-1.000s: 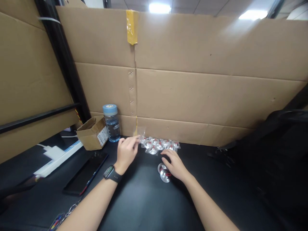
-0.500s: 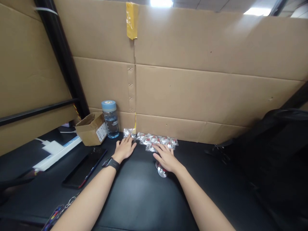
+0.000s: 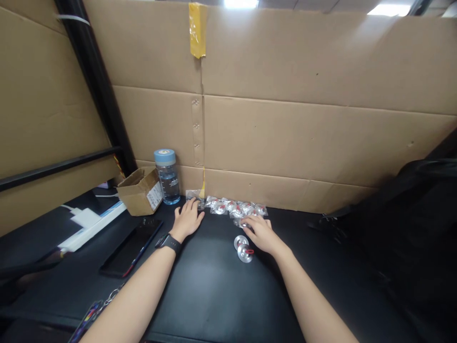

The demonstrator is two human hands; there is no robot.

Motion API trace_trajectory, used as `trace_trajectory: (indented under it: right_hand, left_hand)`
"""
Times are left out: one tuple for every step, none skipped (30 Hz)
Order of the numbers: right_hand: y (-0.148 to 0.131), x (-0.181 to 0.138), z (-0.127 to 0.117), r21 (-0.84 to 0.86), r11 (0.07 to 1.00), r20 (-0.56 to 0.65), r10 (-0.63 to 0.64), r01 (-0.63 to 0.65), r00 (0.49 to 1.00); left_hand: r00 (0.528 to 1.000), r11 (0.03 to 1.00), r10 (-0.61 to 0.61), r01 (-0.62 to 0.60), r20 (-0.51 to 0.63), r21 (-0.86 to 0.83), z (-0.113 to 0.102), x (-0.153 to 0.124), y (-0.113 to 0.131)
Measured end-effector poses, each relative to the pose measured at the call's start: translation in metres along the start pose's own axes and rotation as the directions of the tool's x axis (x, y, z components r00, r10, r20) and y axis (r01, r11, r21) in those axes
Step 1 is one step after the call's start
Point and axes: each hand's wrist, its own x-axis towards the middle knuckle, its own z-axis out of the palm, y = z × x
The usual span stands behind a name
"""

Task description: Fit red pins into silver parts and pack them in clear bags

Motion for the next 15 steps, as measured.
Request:
trace_trajectory:
  right_hand:
    - [0.005,-0.003,-0.001,-0.009,1.0,0.002,0.015,-0.015,1.0]
    - [0.01,-0.005,-0.002,-0.02,0.999,0.002,0.032,-0.032,0.999]
    - [0.014,-0.007,-0.003,-0.031,0.998,-0.005,0.05,-0.05,0.999]
    - [0.017,-0.009,-0.004,-0.04,0.997,-0.02,0.068,-0.069,0.997]
    - [0.019,-0.009,-0.004,-0.043,0.995,-0.043,0.085,-0.087,0.995]
    - [0.02,-0.009,-0.004,-0.037,0.994,-0.07,0.096,-0.099,0.993]
    - [0.02,-0.008,-0.004,-0.017,0.995,-0.099,0.095,-0.097,0.991]
    - [0.02,-0.007,-0.005,0.016,0.997,-0.127,0.082,-0.081,0.989]
    - [0.018,-0.007,-0.006,0.061,0.997,-0.155,0.06,-0.051,0.986]
    - [0.016,-0.006,-0.008,0.112,0.994,-0.185,0.037,-0.016,0.982]
    - [0.014,-0.006,-0.01,0.165,0.986,-0.214,0.021,0.015,0.977]
    - [0.012,-0.006,-0.012,0.219,0.975,-0.241,0.02,0.034,0.97]
    - [0.009,-0.007,-0.014,0.277,0.96,-0.26,0.036,0.039,0.965]
    - [0.006,-0.008,-0.017,0.341,0.939,-0.271,0.061,0.036,0.961]
    - [0.002,-0.01,-0.019,0.413,0.91,-0.27,0.087,0.034,0.959]
  left_hand:
    - [1.0,1.0,-0.003,0.003,-0.006,-0.003,-0.001,-0.001,0.001]
    - [1.0,1.0,-0.007,0.007,-0.018,-0.004,-0.003,-0.002,0.001]
    - [0.999,1.0,-0.01,0.01,-0.034,-0.006,-0.005,-0.003,0.002]
    - [0.998,1.0,-0.009,0.008,-0.056,-0.008,-0.007,-0.004,0.004]
    - [0.997,1.0,-0.002,0.001,-0.08,-0.011,-0.01,-0.005,0.005]
    - [0.994,1.0,0.01,-0.012,-0.105,-0.017,-0.012,-0.006,0.008]
    - [0.991,0.999,0.025,-0.029,-0.128,-0.029,-0.015,-0.007,0.01]
    - [0.988,0.998,0.039,-0.047,-0.148,-0.05,-0.017,-0.008,0.013]
    - [0.985,0.995,0.048,-0.062,-0.164,-0.08,-0.019,-0.008,0.017]
    - [0.983,0.99,0.051,-0.073,-0.178,-0.121,-0.02,-0.009,0.021]
    - [0.98,0.981,0.054,-0.088,-0.194,-0.172,-0.022,-0.01,0.026]
    - [0.975,0.965,0.061,-0.112,-0.212,-0.236,-0.023,-0.012,0.032]
    - [0.971,0.939,0.08,-0.149,-0.226,-0.308,-0.025,-0.014,0.039]
    - [0.966,0.901,0.114,-0.199,-0.232,-0.385,-0.026,-0.017,0.046]
    - [0.96,0.85,0.157,-0.251,-0.232,-0.464,-0.027,-0.021,0.054]
